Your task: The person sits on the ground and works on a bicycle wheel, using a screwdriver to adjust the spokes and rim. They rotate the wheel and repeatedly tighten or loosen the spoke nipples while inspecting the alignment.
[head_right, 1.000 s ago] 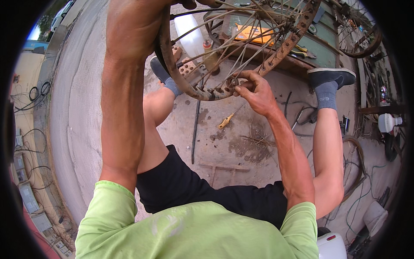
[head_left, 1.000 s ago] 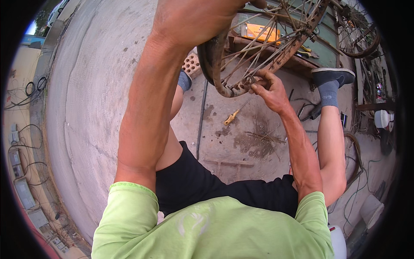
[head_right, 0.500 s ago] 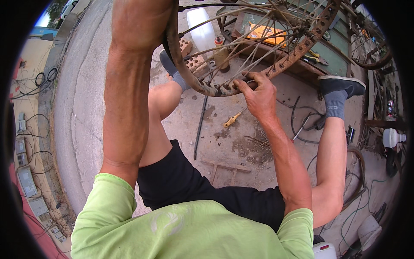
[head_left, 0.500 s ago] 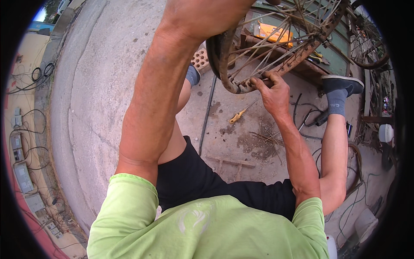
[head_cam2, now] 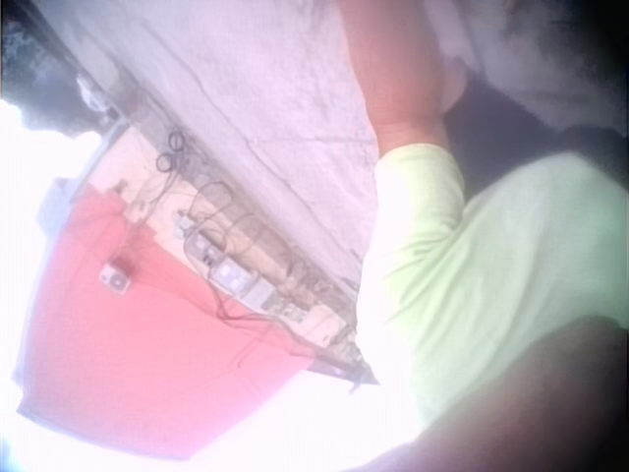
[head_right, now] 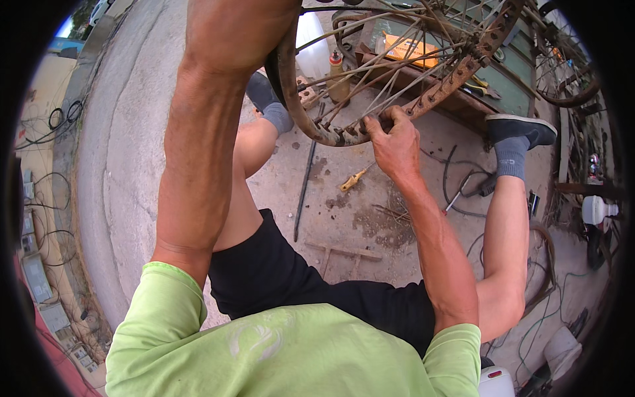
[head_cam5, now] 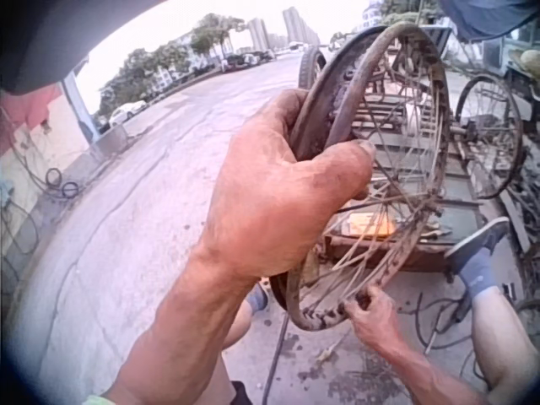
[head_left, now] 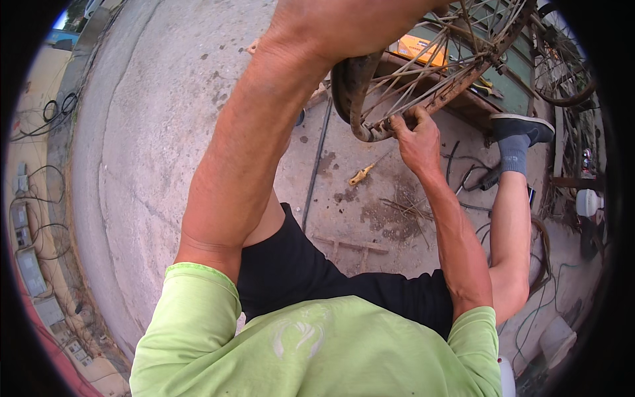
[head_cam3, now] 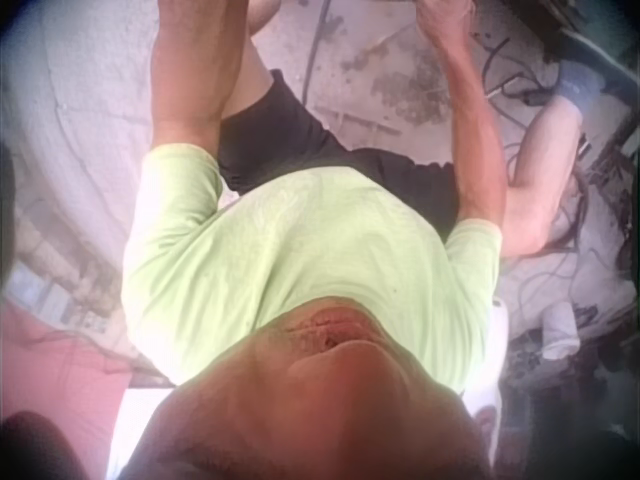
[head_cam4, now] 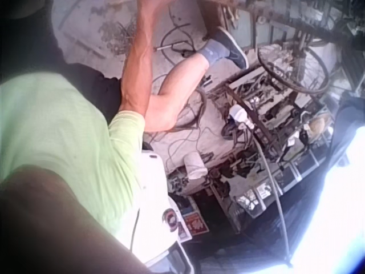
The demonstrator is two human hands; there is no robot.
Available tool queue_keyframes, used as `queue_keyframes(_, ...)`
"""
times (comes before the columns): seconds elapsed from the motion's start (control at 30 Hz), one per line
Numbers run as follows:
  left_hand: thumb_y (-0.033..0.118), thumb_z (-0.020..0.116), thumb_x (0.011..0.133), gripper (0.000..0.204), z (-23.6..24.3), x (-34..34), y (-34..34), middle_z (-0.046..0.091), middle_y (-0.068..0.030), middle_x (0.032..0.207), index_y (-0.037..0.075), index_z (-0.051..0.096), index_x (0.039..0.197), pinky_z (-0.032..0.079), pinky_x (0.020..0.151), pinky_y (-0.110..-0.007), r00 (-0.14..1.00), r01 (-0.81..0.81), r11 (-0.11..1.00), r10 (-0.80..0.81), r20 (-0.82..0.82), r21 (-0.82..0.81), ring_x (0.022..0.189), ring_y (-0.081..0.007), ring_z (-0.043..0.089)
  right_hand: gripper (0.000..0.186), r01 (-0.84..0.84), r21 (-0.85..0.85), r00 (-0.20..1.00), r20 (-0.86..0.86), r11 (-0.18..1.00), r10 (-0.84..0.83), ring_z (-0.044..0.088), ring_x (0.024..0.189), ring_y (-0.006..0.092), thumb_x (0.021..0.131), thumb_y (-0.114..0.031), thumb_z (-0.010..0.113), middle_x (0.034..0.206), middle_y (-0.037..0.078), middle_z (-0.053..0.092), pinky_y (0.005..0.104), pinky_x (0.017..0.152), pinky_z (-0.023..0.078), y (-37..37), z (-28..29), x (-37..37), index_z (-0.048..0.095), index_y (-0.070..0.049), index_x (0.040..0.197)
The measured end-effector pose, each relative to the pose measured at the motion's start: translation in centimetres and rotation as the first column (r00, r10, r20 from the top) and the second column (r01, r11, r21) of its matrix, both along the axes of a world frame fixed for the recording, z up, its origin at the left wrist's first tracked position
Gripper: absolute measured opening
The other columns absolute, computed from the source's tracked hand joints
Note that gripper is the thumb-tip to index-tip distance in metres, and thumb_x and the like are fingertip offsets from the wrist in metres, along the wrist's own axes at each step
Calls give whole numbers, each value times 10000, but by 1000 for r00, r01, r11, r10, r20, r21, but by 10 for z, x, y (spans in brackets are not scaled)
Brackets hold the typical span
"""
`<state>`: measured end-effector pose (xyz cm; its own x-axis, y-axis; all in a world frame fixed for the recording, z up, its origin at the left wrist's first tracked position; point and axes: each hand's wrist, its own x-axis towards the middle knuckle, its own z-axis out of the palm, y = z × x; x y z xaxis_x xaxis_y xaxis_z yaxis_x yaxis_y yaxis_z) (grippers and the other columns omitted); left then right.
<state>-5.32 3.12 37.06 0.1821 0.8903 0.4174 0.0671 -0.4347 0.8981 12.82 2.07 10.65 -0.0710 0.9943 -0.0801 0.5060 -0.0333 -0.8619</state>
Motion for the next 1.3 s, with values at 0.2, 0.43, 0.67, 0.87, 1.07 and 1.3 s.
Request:
queue_keyframes(0.2,224,764,822,466,-8,-10,6,648,-74,891,-82,586,1126,515,706,-282,1000,-1,1000,1,-7,11,788,-118,595,349,-1,-3,1000,30,1000,1,689,808,281,900,-295,756,848,185,722,420,768,536,0,6,-6,683,36,983)
queue_keyframes(0.43,190,759,829,457,-22,-2,7,638,-76,911,-84,574,1144,516,704,-283,998,-44,988,49,-34,146,789,-124,593,336,31,-61,999,39,998,-28,701,841,249,880,-269,720,890,149,739,381,792,539,10,5,-13,712,14,1061)
queue_keyframes(0.67,178,748,867,469,-27,-10,18,653,-84,949,-80,548,1205,545,717,-285,992,-9,1000,6,124,17,790,-131,635,329,-317,-126,902,-348,940,257,598,784,106,1016,-202,621,919,6,677,282,712,495,12,-25,17,698,-23,1281)
queue_keyframes(0.87,173,750,909,431,-34,-18,27,677,-93,967,-59,549,1212,556,722,-292,992,-51,999,48,115,19,780,-144,663,410,-587,-180,793,-322,789,517,595,798,112,1035,-207,592,979,12,670,294,724,510,32,-5,45,632,-25,1400)
queue_keyframes(1.07,193,766,896,489,-24,4,14,674,-94,981,-72,546,1242,561,733,-297,988,-79,997,80,130,-13,790,-145,665,389,-599,-70,801,-21,798,599,632,803,163,1039,-313,622,911,85,691,369,735,528,39,-2,47,671,19,1234)
queue_keyframes(1.3,189,761,889,509,-26,2,16,669,-105,1006,-87,538,1254,558,744,-294,993,0,999,-6,119,49,798,-146,670,455,-477,-144,878,-40,867,477,643,728,177,1041,-407,650,807,109,689,395,682,517,30,-3,43,703,45,1059)
